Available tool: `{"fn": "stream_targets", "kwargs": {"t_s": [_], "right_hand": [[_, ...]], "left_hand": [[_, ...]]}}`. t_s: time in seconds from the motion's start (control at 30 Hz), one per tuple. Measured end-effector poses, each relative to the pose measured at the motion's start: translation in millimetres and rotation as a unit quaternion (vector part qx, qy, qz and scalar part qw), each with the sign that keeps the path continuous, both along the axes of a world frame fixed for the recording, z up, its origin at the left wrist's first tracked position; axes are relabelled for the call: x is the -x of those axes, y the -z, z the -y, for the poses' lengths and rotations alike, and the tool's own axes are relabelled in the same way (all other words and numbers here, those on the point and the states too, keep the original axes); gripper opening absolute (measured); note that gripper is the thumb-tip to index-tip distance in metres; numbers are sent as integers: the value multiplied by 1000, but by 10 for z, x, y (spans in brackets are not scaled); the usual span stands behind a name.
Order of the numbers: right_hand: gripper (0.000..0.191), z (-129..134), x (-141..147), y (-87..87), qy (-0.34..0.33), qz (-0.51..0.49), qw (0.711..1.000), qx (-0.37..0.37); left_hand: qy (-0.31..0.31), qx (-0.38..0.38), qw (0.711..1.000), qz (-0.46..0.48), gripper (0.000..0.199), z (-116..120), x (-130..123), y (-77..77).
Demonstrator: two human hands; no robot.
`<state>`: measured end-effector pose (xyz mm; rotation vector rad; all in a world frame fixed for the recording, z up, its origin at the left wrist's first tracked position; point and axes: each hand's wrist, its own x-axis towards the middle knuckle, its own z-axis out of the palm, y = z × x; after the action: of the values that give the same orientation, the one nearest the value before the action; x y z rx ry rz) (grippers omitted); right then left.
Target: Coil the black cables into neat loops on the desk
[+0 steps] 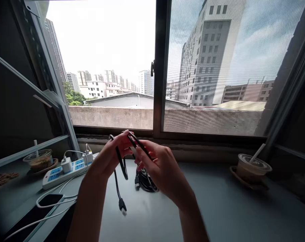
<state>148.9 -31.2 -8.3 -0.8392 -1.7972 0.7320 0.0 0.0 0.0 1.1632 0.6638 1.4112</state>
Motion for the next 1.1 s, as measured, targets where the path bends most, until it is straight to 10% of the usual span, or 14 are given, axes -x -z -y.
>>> {"fn": "stream_targets", "kwargs": {"t_s": [0.23,0.4,0.67,0.87,1.1], "right_hand": [[42,-98,-364,-70,163,-224,960,32],[27,33,-748,-84,88,-347,932,50],[38,96,-652,-54,63,-292,954,35],[54,19,-411,-69,104,-152,977,103],[79,55,-149,-57,-100,-50,980,166]], "left_hand": [[-8,-19,999,33,17,42,242,-60],[-182,-57,982,-14,32,-36,374,-29],[-300,-94,944,-104,66,14,313,31],[-251,-119,957,-82,72,163,165,-39],[-184,-142,966,-115,70,312,-124,-27]]}}
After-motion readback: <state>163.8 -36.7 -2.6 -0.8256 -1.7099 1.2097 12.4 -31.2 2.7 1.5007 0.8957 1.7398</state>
